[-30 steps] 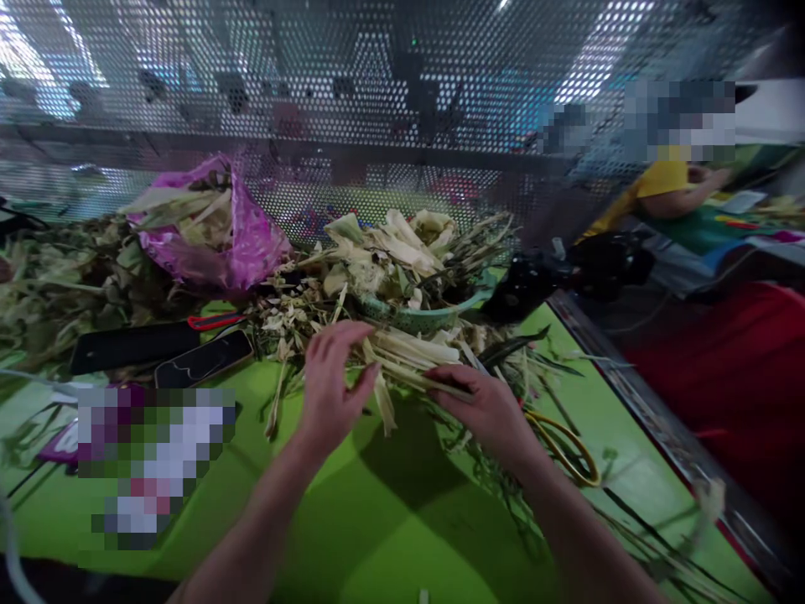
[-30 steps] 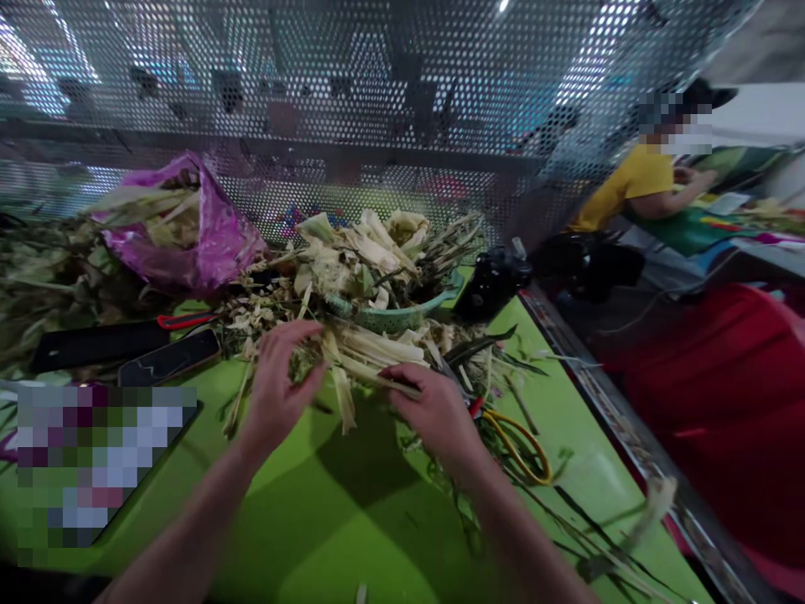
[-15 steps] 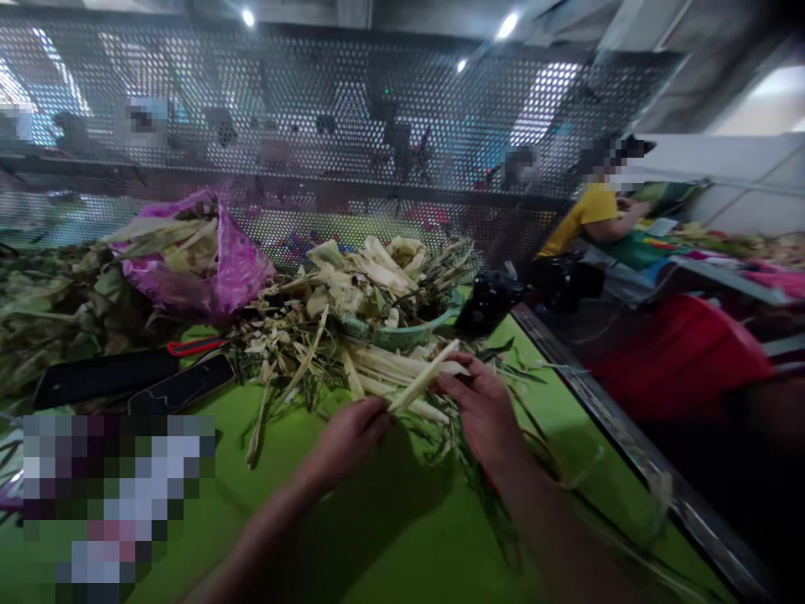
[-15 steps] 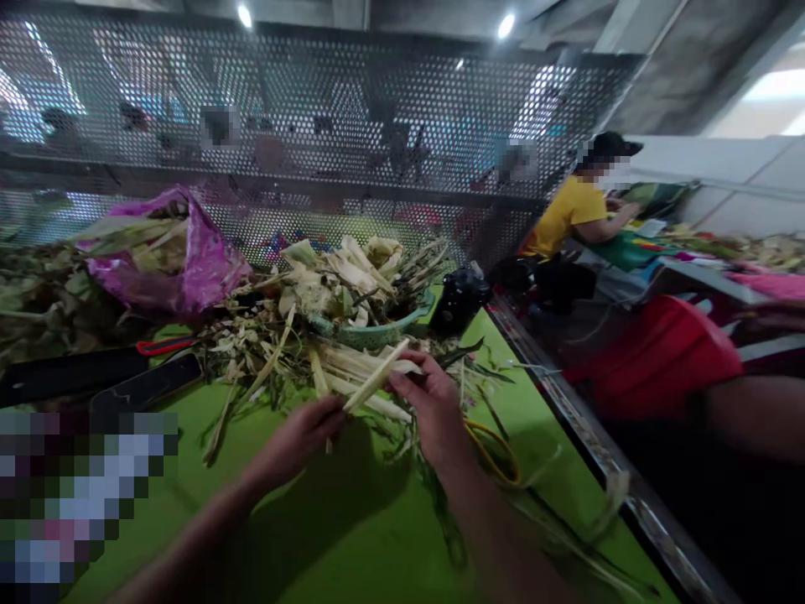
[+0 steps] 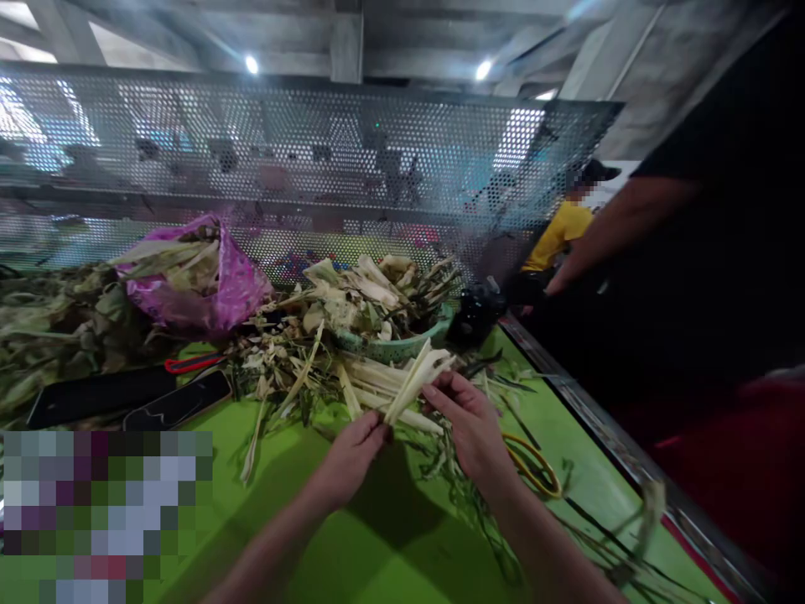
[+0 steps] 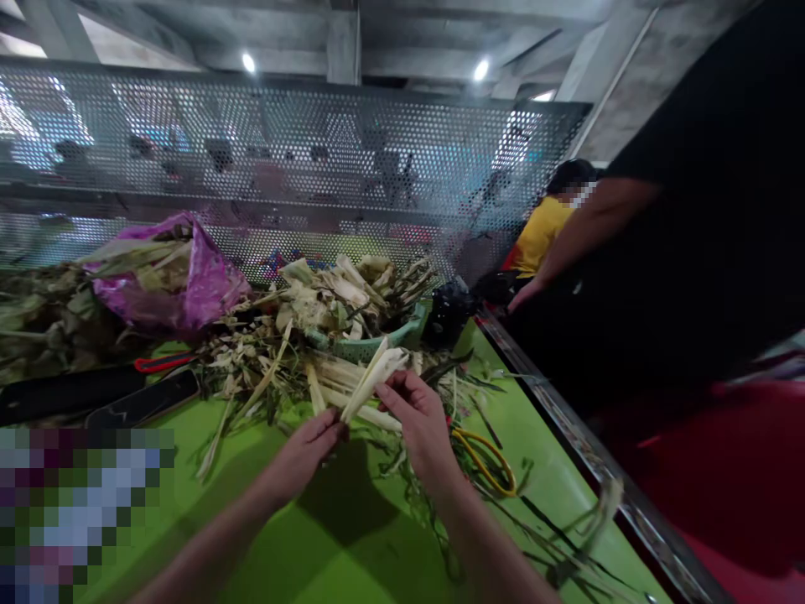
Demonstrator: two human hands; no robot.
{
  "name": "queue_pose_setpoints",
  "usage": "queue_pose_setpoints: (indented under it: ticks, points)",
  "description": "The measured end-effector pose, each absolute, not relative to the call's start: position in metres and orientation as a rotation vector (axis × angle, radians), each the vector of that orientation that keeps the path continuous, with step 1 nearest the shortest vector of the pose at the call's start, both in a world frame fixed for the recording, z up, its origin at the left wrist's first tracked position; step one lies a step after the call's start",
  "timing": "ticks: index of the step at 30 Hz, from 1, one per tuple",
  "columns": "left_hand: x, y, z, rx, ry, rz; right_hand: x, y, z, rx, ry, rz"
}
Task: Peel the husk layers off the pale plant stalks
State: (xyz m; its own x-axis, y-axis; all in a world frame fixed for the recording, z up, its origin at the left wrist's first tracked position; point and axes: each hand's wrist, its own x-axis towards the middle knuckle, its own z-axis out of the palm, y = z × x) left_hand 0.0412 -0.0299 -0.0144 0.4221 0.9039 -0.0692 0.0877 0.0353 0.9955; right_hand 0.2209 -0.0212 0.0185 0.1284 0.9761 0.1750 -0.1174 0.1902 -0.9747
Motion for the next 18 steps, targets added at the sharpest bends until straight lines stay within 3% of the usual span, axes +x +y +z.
queue_pose_setpoints:
  ticks: [8,13,18]
  points:
    - [0.043,-0.024,-0.02,0.844,0.821,1.104,0.213,-0.036,0.026,-1.058,-1.396,0.878]
    - [0.042,-0.023,-0.011,0.632,0.718,1.217,0.199,-0.049,0.032,-0.937,-1.845,0.96]
    - [0.039,-0.024,-0.007,0.665,0.715,1.16,0.202,-0.042,0.033,-1.002,-1.903,1.021]
